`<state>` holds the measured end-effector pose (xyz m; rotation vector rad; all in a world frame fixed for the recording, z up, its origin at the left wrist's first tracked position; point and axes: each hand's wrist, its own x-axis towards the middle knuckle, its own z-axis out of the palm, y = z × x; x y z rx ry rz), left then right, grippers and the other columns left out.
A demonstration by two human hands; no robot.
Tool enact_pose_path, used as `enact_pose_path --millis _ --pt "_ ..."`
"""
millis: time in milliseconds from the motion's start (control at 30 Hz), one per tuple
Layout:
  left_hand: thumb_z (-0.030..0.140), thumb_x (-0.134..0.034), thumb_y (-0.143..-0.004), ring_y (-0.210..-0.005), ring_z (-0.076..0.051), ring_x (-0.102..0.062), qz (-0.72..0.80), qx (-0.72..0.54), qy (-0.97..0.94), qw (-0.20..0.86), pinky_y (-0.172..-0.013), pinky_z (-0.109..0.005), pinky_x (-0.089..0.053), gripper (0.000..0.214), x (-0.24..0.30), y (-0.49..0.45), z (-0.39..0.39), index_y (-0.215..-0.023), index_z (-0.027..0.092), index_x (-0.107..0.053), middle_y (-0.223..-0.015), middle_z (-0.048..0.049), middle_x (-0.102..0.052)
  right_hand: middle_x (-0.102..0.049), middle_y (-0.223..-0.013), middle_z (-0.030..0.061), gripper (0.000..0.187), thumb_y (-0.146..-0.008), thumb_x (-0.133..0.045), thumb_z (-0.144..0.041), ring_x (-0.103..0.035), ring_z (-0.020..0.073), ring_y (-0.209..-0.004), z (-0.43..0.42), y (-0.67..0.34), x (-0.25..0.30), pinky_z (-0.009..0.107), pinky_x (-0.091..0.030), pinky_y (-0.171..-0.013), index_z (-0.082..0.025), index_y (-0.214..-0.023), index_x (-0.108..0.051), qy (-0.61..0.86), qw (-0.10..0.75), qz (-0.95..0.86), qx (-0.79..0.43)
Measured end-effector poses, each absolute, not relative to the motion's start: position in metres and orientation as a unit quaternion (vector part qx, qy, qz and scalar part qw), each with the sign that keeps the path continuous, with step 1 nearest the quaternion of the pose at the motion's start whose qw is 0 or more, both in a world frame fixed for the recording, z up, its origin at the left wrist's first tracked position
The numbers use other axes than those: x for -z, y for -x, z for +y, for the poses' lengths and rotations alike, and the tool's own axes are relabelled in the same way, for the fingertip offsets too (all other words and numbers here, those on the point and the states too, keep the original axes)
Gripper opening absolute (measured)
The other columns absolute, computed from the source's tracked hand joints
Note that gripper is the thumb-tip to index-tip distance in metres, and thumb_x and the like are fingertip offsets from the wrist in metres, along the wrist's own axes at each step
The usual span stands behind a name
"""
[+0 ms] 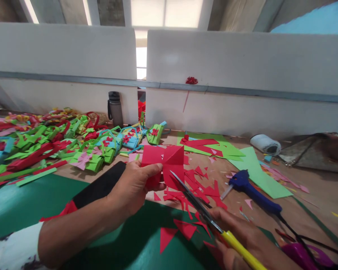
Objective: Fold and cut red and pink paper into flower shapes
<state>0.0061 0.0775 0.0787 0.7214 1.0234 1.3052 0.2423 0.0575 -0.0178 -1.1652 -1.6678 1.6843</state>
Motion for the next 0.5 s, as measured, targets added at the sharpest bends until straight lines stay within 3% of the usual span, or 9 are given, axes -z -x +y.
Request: enact_pose_path --millis 200,500 --pt "0.016 -0.071 -0.065 -0.062 -0.016 -0.063 0.441 -0.565 -0.315 0.622 -0.052 -0.025 -0.052 0.015 -0.079 -0.006 0.077 -0.077 0.013 -0.062 -0.068 -0.0042 -0.066 -0.048 -0.053 -0.0035 0.057 -0.054 -0.074 -0.063 -0.048 0.0147 -0.049 0.061 -0.245 0.007 0.026 -0.040 -0.048 -0.023 -0.093 -0.064 0.427 0.246 -0.614 -0.616" --pt "0.014 -0.070 -0.066 -0.060 -0.015 -0.062 0.438 -0.569 -0.314 0.621 -0.050 -0.024 -0.052 0.012 -0.080 -0.006 0.075 -0.076 0.013 -0.063 -0.067 -0.0031 -0.066 -0.037 -0.045 -0.0071 0.048 -0.062 -0.074 -0.055 -0.036 0.0116 -0.040 0.058 -0.247 -0.005 0.024 -0.032 -0.041 -0.025 -0.098 -0.063 0.394 0.240 -0.626 -0.629"
